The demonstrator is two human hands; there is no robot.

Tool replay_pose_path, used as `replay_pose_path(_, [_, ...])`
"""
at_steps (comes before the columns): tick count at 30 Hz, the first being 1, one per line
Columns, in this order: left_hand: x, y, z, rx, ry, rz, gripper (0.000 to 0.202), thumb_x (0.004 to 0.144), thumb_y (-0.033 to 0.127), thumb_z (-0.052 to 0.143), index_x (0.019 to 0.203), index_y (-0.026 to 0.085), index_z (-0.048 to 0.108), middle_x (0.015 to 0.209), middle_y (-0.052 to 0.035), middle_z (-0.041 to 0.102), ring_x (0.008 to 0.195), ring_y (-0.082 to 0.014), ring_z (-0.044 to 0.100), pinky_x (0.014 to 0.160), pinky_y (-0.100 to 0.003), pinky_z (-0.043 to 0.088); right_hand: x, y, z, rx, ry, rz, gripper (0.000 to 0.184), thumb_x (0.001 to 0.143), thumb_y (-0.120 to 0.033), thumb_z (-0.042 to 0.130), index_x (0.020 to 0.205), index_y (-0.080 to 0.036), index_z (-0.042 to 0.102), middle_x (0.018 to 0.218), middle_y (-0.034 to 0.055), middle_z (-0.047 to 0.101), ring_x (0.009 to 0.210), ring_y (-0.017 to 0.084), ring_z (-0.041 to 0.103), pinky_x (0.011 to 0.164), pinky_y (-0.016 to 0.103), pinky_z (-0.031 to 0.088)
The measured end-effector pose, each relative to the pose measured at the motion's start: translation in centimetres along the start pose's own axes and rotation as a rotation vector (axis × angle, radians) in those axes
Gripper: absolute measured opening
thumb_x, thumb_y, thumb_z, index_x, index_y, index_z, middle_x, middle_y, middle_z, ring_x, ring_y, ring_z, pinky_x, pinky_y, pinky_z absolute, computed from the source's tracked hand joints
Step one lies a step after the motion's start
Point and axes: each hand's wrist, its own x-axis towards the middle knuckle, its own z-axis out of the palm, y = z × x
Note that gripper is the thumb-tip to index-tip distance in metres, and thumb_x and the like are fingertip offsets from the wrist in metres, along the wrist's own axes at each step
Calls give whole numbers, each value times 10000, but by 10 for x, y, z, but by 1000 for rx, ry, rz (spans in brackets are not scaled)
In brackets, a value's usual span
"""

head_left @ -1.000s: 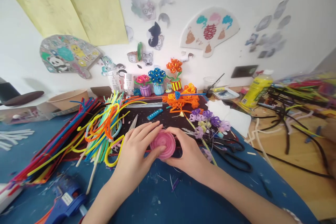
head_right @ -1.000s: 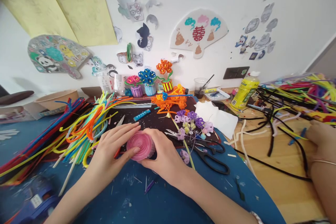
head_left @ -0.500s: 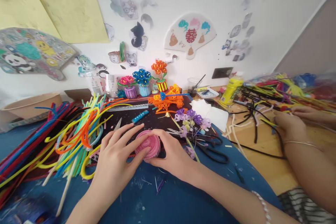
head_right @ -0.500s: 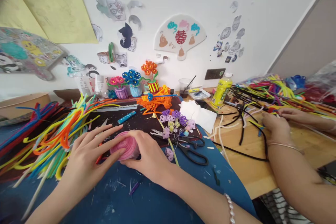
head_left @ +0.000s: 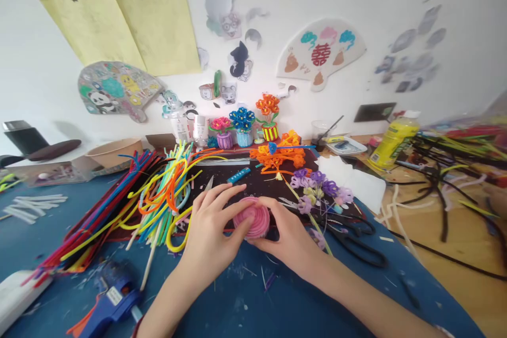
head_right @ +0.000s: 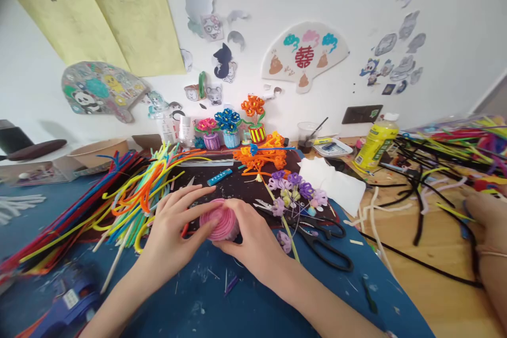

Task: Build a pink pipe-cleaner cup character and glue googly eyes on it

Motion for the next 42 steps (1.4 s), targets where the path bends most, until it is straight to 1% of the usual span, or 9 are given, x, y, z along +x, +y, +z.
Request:
replay_pose_path(9, [-2,-1,-1,-47,-4,-6,215,886,285,617,1066,343,719,1227,5,693,1172,-273,572,966,-535,422,-1,5,5,-48,2,-4,511,821,-254,719,1249,-291,445,1262,52,604,1153,229,602,970,400,530])
replay_pose_path(12, [-2,-8,-4,-68,46,-39,194,884,299,621,1043,323,728,1197,-2,710,1148,-268,598,960,-522,439,-2,3,5,-134,45,-18,560,814,-271,714,1291,-256,421,1322,97,571,1213,259,573,1001,436,521])
replay_pose_path(14, [-2,-16,-10,-79,107,-104,182,882,297,610,1009,287,740,1140,-20,734,1101,-267,631,945,-506,463,-2,-1,2,-235,34,-84,617,823,-271,695,1359,-233,391,1428,129,493,1316,291,486,1067,488,466])
replay_pose_path(17, [-6,-28,-23,-100,149,-235,196,872,280,574,928,239,758,1030,-43,766,974,-252,691,886,-453,514,0,-10,-4,-365,-70,-251,640,893,-277,608,1463,-209,325,1525,115,400,1410,283,371,1141,499,389])
replay_pose_path(20, [-16,-35,-39,-87,158,-361,234,849,314,550,883,223,763,947,-49,780,891,-249,718,823,-405,536,2,-14,-7,-431,-161,-389,611,952,-288,517,1507,-173,290,1533,99,401,1428,251,352,1178,467,354])
replay_pose_path(24, [-39,-35,-62,-31,155,-500,284,824,405,532,852,247,765,888,-34,790,851,-258,734,763,-362,541,3,-14,-7,-450,-126,-399,568,978,-294,466,1510,-168,310,1503,96,450,1407,242,395,1168,466,374])
replay_pose_path(28, [-62,-33,-78,7,118,-520,308,824,446,513,843,269,765,863,-11,794,809,-235,747,712,-297,549,4,-12,-10,-463,-38,-364,566,997,-291,425,1528,-179,263,1504,94,449,1412,246,385,1155,498,378])
replay_pose_path(32, [-72,-34,-81,75,62,-484,294,842,385,484,827,275,756,814,4,792,715,-212,746,589,-254,530,4,-12,-10,-472,-87,-418,564,985,-265,455,1517,-167,297,1492,102,465,1400,244,405,1148,478,399])
replay_pose_path(42, [-61,-30,-60,318,-161,-508,302,905,235,433,955,221,731,1009,-55,776,914,-262,727,734,-368,513,1,-15,-10,-467,-74,-446,561,966,-186,480,1504,-144,328,1465,114,497,1382,251,434,1138,481,422])
